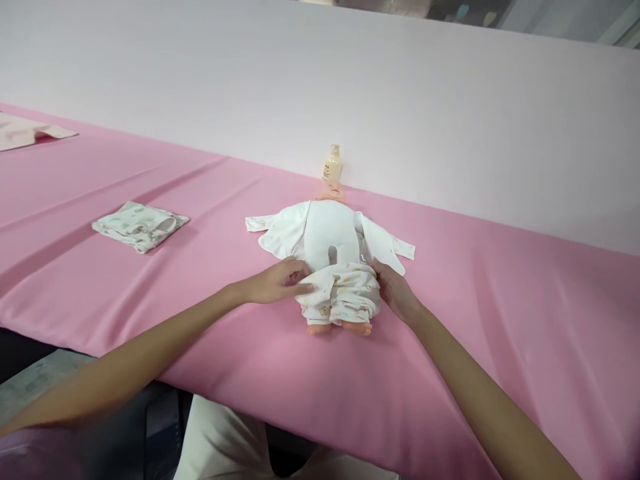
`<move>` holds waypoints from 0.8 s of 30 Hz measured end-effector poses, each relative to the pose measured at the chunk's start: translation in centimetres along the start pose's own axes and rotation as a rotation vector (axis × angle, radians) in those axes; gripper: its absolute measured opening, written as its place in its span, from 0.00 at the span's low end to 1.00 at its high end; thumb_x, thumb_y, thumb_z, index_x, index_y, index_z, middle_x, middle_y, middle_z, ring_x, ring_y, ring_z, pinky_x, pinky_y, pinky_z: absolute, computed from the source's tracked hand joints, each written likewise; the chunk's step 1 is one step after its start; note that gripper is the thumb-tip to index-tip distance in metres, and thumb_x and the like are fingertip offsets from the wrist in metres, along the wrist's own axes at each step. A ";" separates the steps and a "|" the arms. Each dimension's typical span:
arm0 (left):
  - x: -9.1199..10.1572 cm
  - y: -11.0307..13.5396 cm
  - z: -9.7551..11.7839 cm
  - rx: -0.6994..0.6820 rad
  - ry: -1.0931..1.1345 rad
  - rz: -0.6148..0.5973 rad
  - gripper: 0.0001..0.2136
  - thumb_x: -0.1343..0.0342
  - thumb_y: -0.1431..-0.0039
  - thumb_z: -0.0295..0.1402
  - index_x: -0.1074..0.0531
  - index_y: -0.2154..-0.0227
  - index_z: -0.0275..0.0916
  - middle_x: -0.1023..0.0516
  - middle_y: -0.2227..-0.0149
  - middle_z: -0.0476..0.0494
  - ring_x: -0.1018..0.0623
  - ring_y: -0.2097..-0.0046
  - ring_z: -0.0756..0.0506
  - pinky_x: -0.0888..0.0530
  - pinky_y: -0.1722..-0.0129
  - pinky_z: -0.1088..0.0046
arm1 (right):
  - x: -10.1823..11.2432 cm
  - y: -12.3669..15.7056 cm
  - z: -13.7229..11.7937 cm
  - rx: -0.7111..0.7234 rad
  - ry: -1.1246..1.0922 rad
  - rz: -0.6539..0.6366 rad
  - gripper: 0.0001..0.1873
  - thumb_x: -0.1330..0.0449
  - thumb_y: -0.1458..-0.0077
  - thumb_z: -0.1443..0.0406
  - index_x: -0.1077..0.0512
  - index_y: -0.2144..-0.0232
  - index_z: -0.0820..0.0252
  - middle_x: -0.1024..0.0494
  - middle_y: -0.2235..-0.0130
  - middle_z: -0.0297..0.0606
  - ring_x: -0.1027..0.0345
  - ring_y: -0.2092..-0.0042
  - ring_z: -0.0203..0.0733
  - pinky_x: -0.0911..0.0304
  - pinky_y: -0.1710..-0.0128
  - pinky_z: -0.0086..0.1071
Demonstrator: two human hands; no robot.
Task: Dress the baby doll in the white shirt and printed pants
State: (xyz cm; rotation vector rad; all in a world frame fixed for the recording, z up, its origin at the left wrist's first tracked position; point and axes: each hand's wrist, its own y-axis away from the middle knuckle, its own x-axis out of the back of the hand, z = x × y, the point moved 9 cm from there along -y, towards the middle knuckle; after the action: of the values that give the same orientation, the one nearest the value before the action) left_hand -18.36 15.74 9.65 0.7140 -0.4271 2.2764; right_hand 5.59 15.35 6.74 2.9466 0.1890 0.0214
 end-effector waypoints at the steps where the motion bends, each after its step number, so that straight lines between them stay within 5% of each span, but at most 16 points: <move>1: 0.0 0.0 -0.5 -0.002 0.057 -0.036 0.22 0.45 0.31 0.57 0.28 0.64 0.40 0.29 0.63 0.46 0.31 0.62 0.46 0.31 0.61 0.69 | 0.1 -0.6 -0.2 -0.015 -0.005 0.016 0.23 0.35 0.41 0.41 0.22 0.63 0.54 0.18 0.60 0.37 0.27 0.54 0.50 0.31 0.52 0.40; 4: -0.4 -0.2 -2.1 0.029 0.187 -0.065 0.22 0.46 0.30 0.55 0.31 0.67 0.40 0.31 0.63 0.47 0.32 0.62 0.47 0.32 0.62 0.70 | -0.1 -2.3 -1.1 0.012 0.042 0.012 0.21 0.27 0.48 0.48 0.21 0.60 0.55 0.19 0.59 0.36 0.27 0.56 0.47 0.32 0.54 0.37; 10: -1.3 0.3 -5.3 0.206 0.454 0.193 0.21 0.50 0.28 0.56 0.35 0.63 0.41 0.34 0.68 0.52 0.35 0.66 0.48 0.34 0.64 0.71 | -0.1 -2.4 0.6 0.018 -0.069 0.028 0.27 0.22 0.52 0.52 0.23 0.54 0.50 0.18 0.53 0.34 0.25 0.51 0.47 0.28 0.51 0.39; 17: -1.5 -0.2 -4.4 0.253 0.763 0.245 0.25 0.47 0.31 0.59 0.27 0.59 0.40 0.21 0.60 0.43 0.24 0.57 0.43 0.26 0.54 0.65 | -1.5 -2.0 1.4 -0.076 -0.202 -0.066 0.19 0.28 0.44 0.48 0.25 0.59 0.51 0.19 0.55 0.37 0.25 0.54 0.49 0.29 0.54 0.40; 21: 0.9 -0.3 -5.7 0.335 0.620 0.274 0.29 0.49 0.33 0.63 0.26 0.69 0.39 0.24 0.69 0.47 0.27 0.66 0.46 0.28 0.64 0.68 | -2.1 -2.7 -1.0 -0.060 0.020 -0.149 0.25 0.41 0.37 0.39 0.24 0.62 0.52 0.21 0.62 0.36 0.30 0.62 0.45 0.34 0.58 0.40; 24: 2.2 -0.7 -6.1 0.388 0.535 0.214 0.29 0.46 0.34 0.63 0.26 0.74 0.39 0.23 0.71 0.46 0.26 0.66 0.45 0.28 0.63 0.67 | -2.5 -2.9 -3.0 -0.080 0.336 -0.209 0.29 0.43 0.36 0.36 0.22 0.63 0.52 0.19 0.61 0.37 0.29 0.59 0.48 0.35 0.54 0.41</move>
State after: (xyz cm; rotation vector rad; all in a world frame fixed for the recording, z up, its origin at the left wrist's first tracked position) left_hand -21.41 20.33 6.19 0.2159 0.2069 2.6625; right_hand 2.71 18.42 9.18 2.8067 0.5286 0.4827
